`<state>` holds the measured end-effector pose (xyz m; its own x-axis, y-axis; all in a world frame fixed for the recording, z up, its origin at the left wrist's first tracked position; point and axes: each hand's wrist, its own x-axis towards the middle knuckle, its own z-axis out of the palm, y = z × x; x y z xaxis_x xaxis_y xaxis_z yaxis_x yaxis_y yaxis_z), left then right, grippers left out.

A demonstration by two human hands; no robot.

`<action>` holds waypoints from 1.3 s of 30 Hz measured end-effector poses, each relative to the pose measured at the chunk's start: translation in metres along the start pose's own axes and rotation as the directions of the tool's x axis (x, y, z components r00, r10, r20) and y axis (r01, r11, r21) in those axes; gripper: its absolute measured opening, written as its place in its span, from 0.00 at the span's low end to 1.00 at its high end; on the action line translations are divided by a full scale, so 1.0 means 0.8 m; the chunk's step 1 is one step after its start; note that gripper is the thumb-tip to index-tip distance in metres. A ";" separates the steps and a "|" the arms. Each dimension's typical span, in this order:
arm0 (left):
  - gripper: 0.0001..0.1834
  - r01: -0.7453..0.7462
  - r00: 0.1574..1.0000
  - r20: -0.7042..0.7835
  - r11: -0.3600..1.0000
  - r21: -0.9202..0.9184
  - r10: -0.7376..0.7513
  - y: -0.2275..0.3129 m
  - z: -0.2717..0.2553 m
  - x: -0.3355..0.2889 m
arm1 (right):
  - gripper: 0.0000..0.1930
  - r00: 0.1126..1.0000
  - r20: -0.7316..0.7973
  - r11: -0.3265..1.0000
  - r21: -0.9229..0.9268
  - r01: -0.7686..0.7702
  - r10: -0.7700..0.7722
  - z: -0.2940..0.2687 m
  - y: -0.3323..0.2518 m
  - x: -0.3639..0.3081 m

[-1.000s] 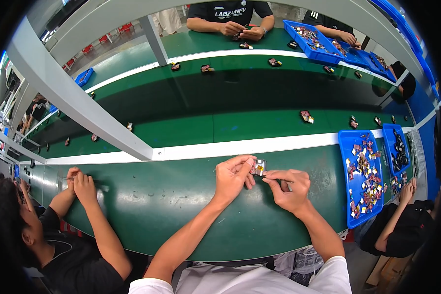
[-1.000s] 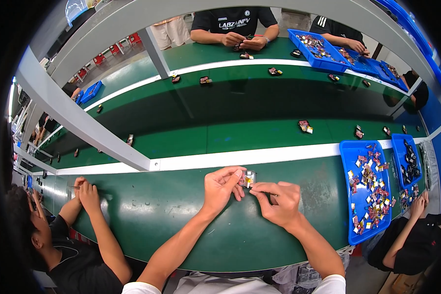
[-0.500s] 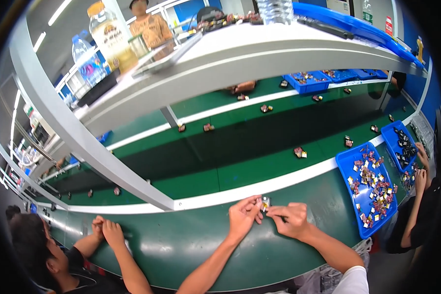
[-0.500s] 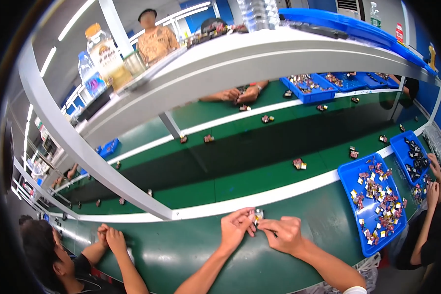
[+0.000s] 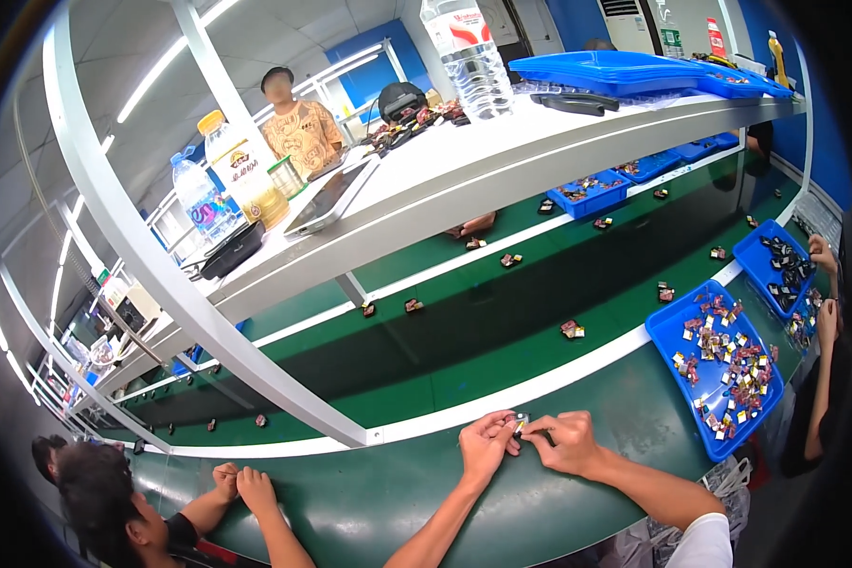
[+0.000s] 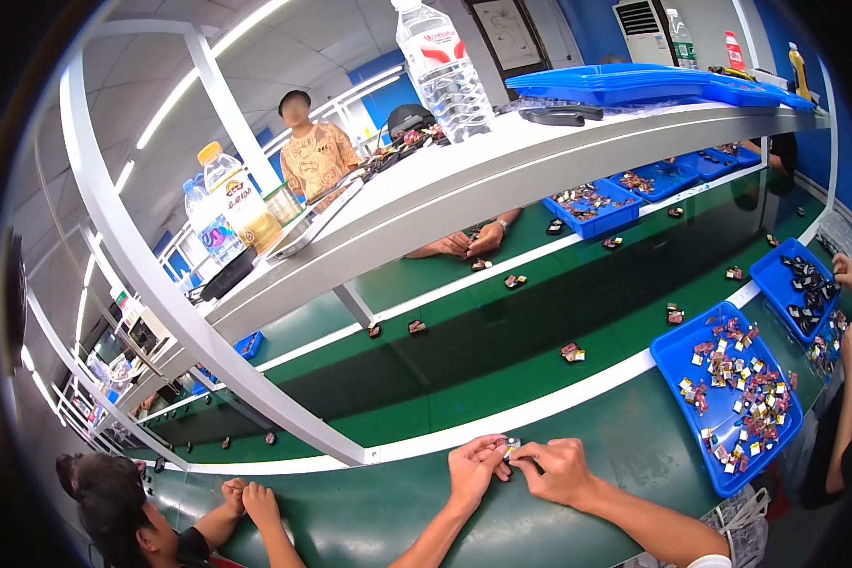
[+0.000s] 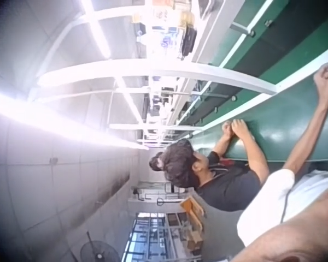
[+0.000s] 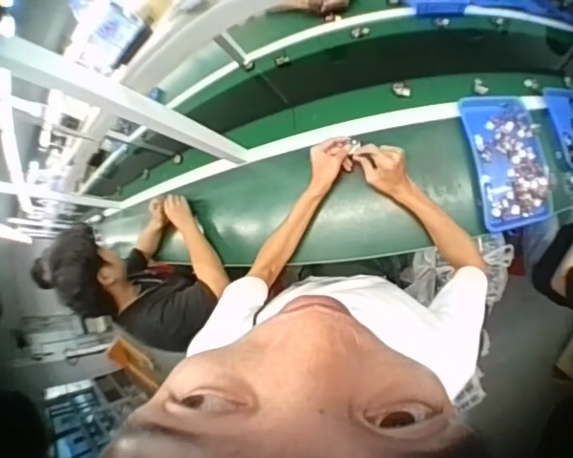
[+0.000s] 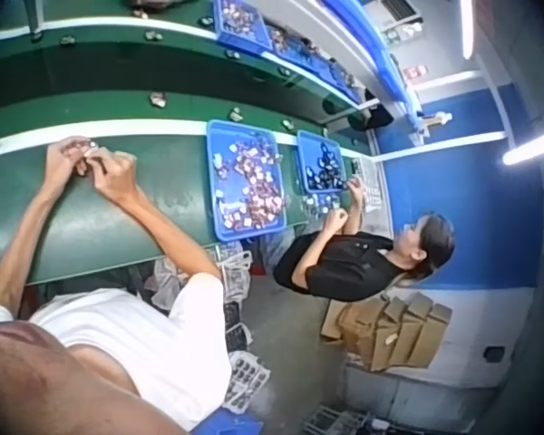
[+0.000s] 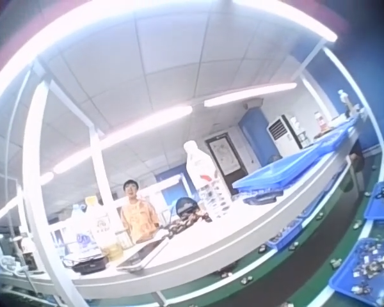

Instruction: Assembling small components on an industrial production line.

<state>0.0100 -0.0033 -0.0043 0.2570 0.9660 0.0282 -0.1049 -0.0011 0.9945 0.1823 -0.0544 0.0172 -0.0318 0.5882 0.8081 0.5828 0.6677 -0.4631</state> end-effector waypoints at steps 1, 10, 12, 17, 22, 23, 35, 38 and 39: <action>0.11 -0.005 1.000 0.003 1.000 0.000 0.005 0.001 0.002 0.001 | 0.08 1.000 -0.003 1.000 -0.003 0.004 -0.004 0.001 0.002 0.000; 0.09 -0.007 0.983 -0.185 0.998 0.064 0.018 0.040 -0.028 0.054 | 0.07 0.981 -0.130 0.989 0.016 -0.146 0.147 -0.010 0.009 0.007; 0.09 -0.072 0.947 -0.301 0.989 0.132 0.109 0.040 -0.062 0.095 | 0.07 0.967 -0.192 0.986 0.063 -0.157 0.167 -0.005 0.015 0.007; 0.11 -0.010 0.917 -0.367 0.931 0.366 0.154 0.042 -0.107 0.146 | 0.07 0.966 -0.155 0.978 0.051 -0.202 0.207 -0.003 0.025 -0.002; 0.20 0.125 0.821 -0.402 0.558 0.820 0.406 0.019 -0.144 0.133 | 0.07 0.974 -0.127 0.982 0.037 -0.184 0.188 0.001 0.021 0.001; 0.20 0.094 0.809 -0.355 0.494 0.865 0.468 0.029 -0.129 0.116 | 0.07 0.973 -0.128 0.981 0.033 -0.191 0.194 -0.002 0.021 0.000; 0.13 -0.353 0.933 0.111 0.814 0.461 0.342 0.008 0.029 -0.020 | 0.08 0.853 0.037 0.831 0.209 -0.516 0.520 0.000 0.008 -0.004; 0.11 -0.351 0.928 0.049 0.826 0.442 0.368 0.004 0.027 -0.021 | 0.08 0.847 0.017 0.823 0.226 -0.521 0.531 -0.001 0.004 -0.007; 0.09 -0.342 0.931 0.034 0.834 0.433 0.364 0.002 0.027 -0.021 | 0.09 0.856 0.009 0.837 0.208 -0.507 0.516 0.001 0.007 -0.011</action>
<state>0.0262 -0.0251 -0.0012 0.2333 0.8899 0.3921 0.2403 -0.4434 0.8635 0.1849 -0.0557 0.0069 0.2663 0.8525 0.4498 0.3353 0.3556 -0.8725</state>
